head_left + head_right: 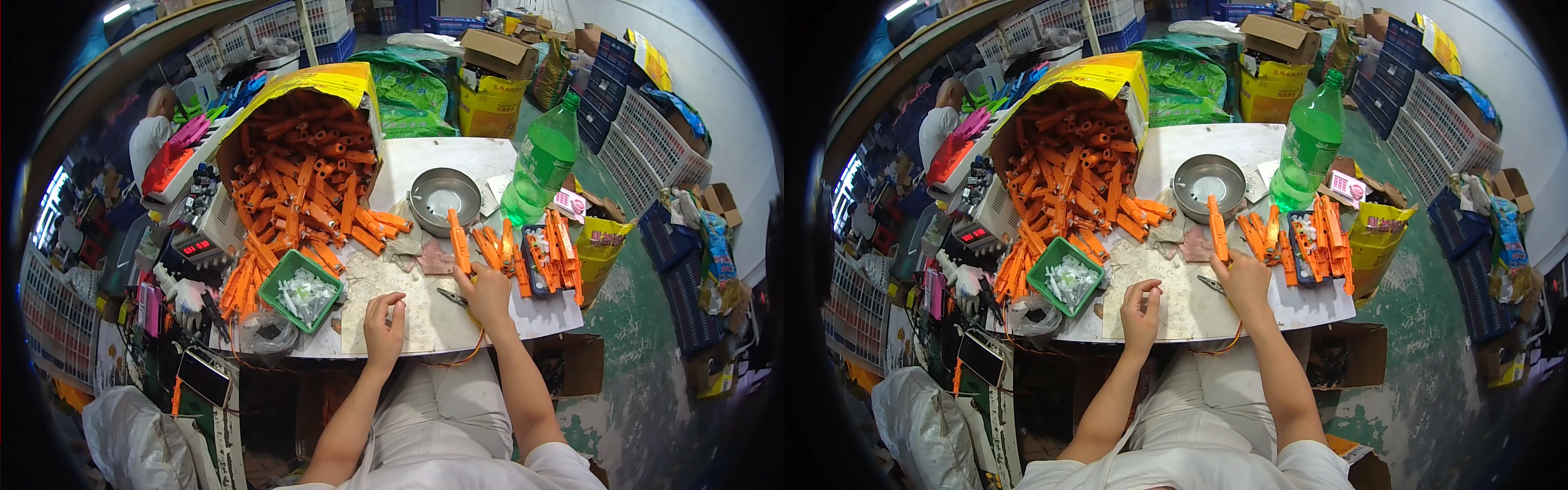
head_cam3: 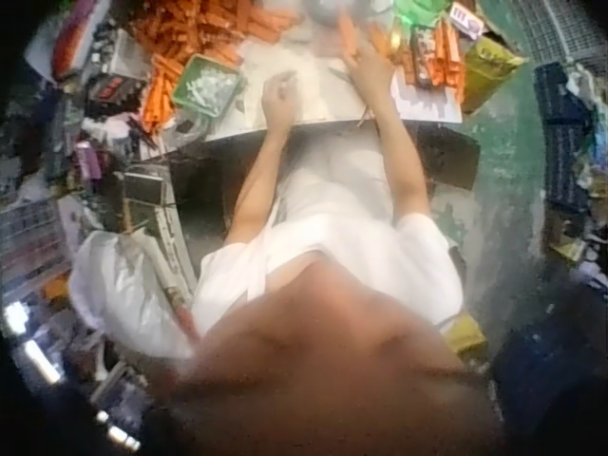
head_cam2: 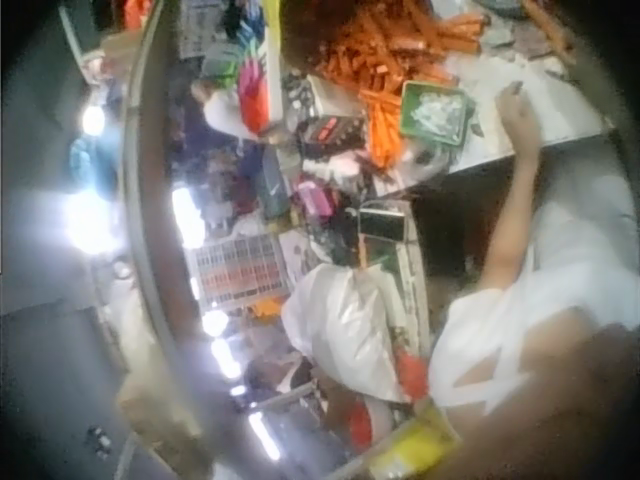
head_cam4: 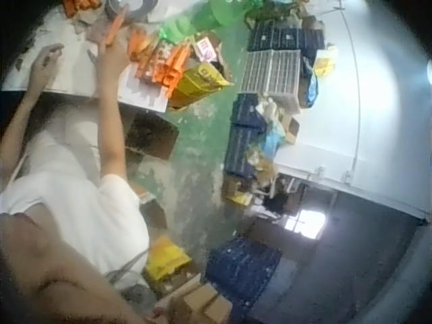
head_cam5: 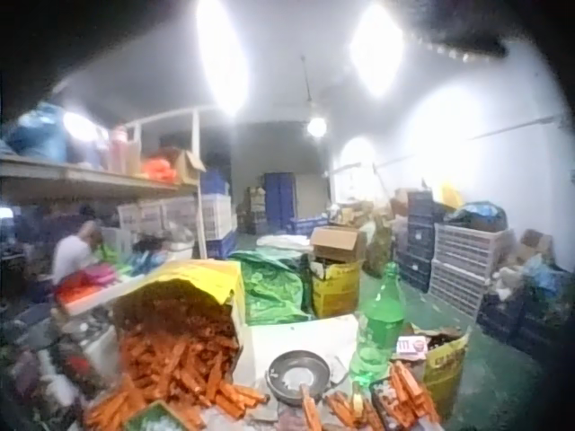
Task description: The person assembles small orange plastic components at a cluttered workbench. They insert white cylindrical pieces into the orange parts, use pliers to trim or adjust them, and place finished units on the table. The process is repeated with multiple components throughout the clip.
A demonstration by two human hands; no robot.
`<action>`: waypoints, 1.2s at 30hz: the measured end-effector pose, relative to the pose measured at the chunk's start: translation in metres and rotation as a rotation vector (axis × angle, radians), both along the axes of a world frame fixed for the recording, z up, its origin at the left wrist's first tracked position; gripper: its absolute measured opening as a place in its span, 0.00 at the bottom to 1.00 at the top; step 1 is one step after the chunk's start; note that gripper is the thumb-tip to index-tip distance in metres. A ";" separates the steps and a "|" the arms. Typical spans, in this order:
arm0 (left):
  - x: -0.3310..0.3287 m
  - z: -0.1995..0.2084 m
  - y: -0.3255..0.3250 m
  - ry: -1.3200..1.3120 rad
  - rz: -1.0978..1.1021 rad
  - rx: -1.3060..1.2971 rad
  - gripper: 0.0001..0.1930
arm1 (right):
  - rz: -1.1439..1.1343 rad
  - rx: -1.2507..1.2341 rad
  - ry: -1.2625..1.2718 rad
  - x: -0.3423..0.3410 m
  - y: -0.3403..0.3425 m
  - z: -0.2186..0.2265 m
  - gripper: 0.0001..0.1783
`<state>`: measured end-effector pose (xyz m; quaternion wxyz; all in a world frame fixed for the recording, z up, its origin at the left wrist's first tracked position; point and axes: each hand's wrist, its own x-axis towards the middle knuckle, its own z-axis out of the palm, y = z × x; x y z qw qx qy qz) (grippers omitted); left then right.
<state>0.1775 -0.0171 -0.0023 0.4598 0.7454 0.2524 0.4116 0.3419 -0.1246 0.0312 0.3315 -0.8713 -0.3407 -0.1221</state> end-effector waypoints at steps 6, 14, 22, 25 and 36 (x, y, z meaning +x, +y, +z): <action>0.000 -0.002 0.000 0.025 0.006 -0.008 0.10 | 0.095 0.126 0.036 -0.036 -0.004 0.006 0.18; 0.016 0.015 0.002 -0.102 -0.192 -0.301 0.15 | 0.181 0.119 -0.178 -0.060 -0.013 -0.007 0.17; 0.024 0.023 0.019 -0.028 -0.437 -0.689 0.19 | 0.292 0.045 -0.324 -0.072 -0.029 0.001 0.15; 0.021 0.024 0.018 -0.050 -0.492 -0.774 0.18 | 0.324 -0.007 -0.311 -0.076 -0.033 0.001 0.15; 0.017 0.018 0.007 -0.140 -0.396 -0.818 0.13 | 0.340 -0.052 -0.311 -0.087 -0.033 -0.001 0.16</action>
